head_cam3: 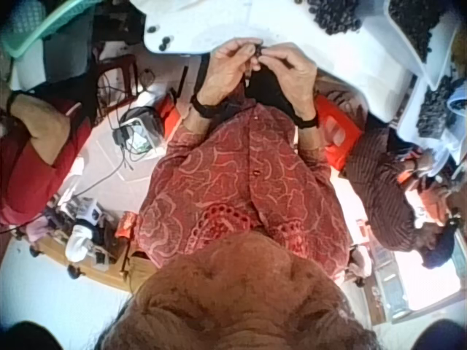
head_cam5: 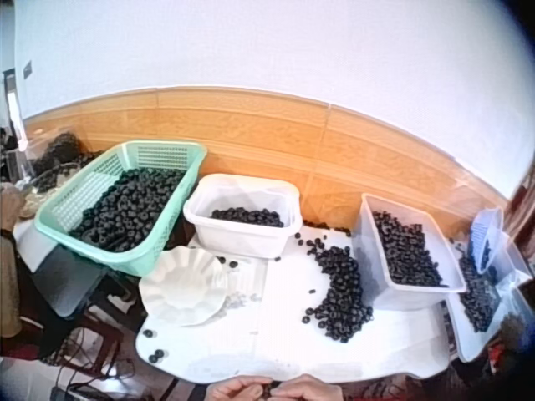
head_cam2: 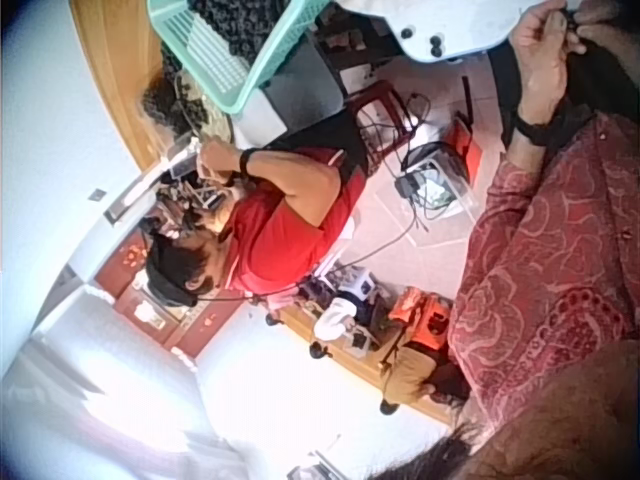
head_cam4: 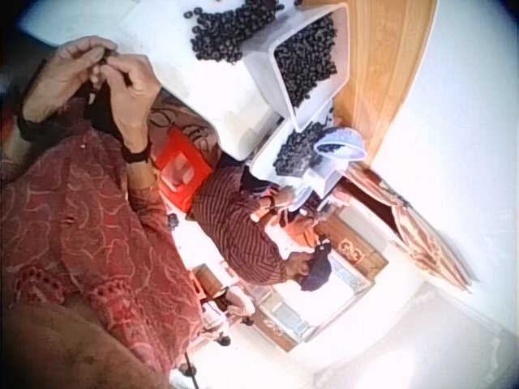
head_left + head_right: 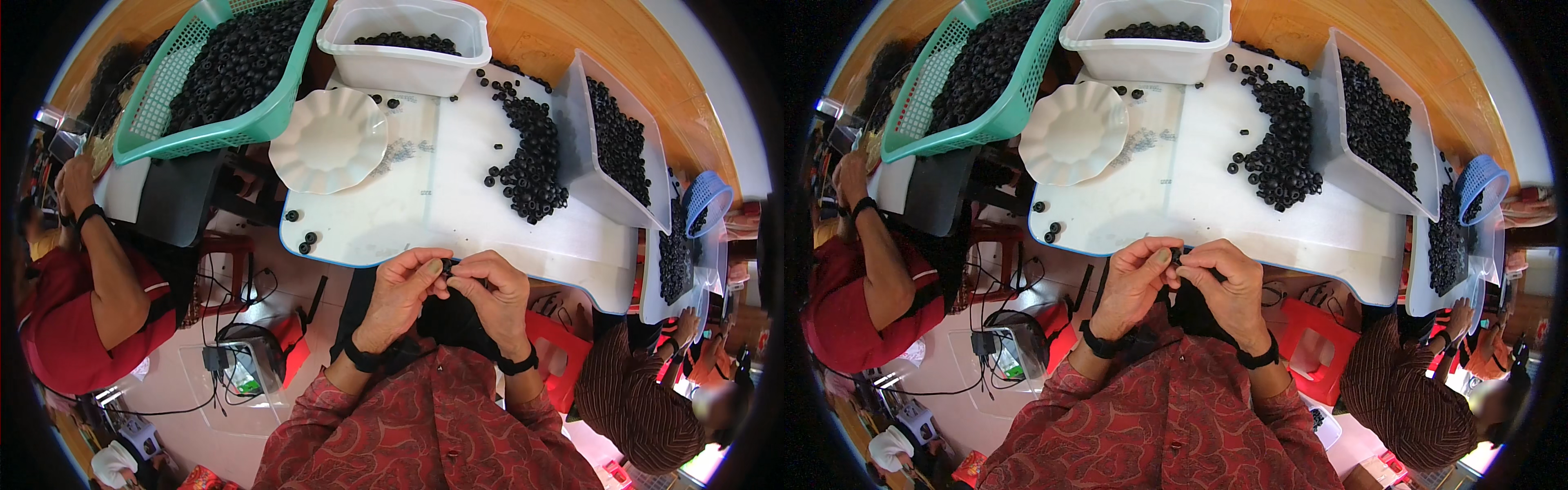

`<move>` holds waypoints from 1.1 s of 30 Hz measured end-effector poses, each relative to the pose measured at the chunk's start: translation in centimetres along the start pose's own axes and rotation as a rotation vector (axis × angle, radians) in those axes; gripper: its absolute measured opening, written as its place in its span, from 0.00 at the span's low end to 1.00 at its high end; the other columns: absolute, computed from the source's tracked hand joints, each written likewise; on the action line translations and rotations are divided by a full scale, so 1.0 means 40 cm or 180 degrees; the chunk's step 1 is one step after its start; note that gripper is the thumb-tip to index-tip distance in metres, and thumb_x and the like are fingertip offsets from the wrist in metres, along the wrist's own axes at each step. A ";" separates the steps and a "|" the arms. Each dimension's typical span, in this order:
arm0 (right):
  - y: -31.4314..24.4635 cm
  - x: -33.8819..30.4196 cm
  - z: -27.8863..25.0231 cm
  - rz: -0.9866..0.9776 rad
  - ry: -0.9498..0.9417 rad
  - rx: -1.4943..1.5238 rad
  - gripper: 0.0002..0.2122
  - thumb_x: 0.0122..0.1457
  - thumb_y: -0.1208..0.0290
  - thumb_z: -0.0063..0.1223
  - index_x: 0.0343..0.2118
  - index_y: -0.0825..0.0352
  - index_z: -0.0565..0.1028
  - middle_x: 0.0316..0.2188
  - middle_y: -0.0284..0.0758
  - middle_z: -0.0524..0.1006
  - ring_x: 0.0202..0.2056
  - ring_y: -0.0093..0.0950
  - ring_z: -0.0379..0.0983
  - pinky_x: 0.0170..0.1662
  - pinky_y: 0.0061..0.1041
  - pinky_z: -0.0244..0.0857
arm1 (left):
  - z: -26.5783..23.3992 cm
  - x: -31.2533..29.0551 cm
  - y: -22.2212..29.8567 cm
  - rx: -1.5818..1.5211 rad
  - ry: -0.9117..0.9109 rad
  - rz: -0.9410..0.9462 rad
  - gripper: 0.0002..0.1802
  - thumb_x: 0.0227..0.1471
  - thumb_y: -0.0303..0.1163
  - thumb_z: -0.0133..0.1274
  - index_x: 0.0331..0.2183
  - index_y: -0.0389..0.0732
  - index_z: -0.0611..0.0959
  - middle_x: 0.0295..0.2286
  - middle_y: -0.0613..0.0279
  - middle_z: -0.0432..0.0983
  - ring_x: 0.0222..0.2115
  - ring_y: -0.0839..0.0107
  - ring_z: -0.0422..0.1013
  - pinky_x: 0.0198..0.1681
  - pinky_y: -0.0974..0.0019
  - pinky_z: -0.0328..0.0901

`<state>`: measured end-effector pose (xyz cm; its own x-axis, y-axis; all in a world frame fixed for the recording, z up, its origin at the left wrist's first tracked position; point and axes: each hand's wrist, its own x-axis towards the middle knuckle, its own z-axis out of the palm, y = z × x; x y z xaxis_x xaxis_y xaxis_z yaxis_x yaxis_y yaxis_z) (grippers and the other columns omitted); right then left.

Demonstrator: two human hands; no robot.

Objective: Manually sorting and inspecting small dark round components on a table into various containers.

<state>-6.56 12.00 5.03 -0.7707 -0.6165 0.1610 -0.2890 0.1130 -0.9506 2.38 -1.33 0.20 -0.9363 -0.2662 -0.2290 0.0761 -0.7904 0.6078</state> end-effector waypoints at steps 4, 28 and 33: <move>0.002 0.002 0.002 -0.0015 -0.0012 -0.0016 0.06 0.49 0.85 0.62 0.31 0.70 0.80 0.30 0.35 0.79 0.32 0.24 0.76 0.35 0.20 0.70 | 0.000 0.000 -0.001 -0.0086 0.0030 -0.0019 0.12 0.61 0.26 0.49 0.45 0.32 0.79 0.29 0.62 0.76 0.27 0.76 0.72 0.34 0.72 0.71; -0.008 0.022 -0.020 0.0092 -0.0415 0.0223 0.07 0.48 0.82 0.65 0.31 0.71 0.78 0.29 0.34 0.77 0.31 0.22 0.76 0.34 0.19 0.70 | -0.019 -0.001 0.031 0.0658 -0.0258 0.0070 0.11 0.60 0.23 0.50 0.44 0.31 0.79 0.32 0.59 0.77 0.27 0.74 0.74 0.31 0.70 0.73; -0.009 0.014 -0.017 -0.0130 -0.0330 -0.0107 0.07 0.49 0.83 0.64 0.31 0.70 0.79 0.29 0.36 0.79 0.30 0.22 0.77 0.33 0.19 0.70 | -0.024 -0.001 0.024 0.0618 -0.0185 0.0083 0.10 0.59 0.23 0.51 0.43 0.31 0.79 0.31 0.58 0.78 0.26 0.74 0.74 0.31 0.69 0.73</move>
<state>-7.27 12.14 5.65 -0.6957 -0.6981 0.1694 -0.3392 0.1114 -0.9341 2.83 -2.62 0.06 -0.9535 -0.2485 -0.1705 0.0383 -0.6610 0.7494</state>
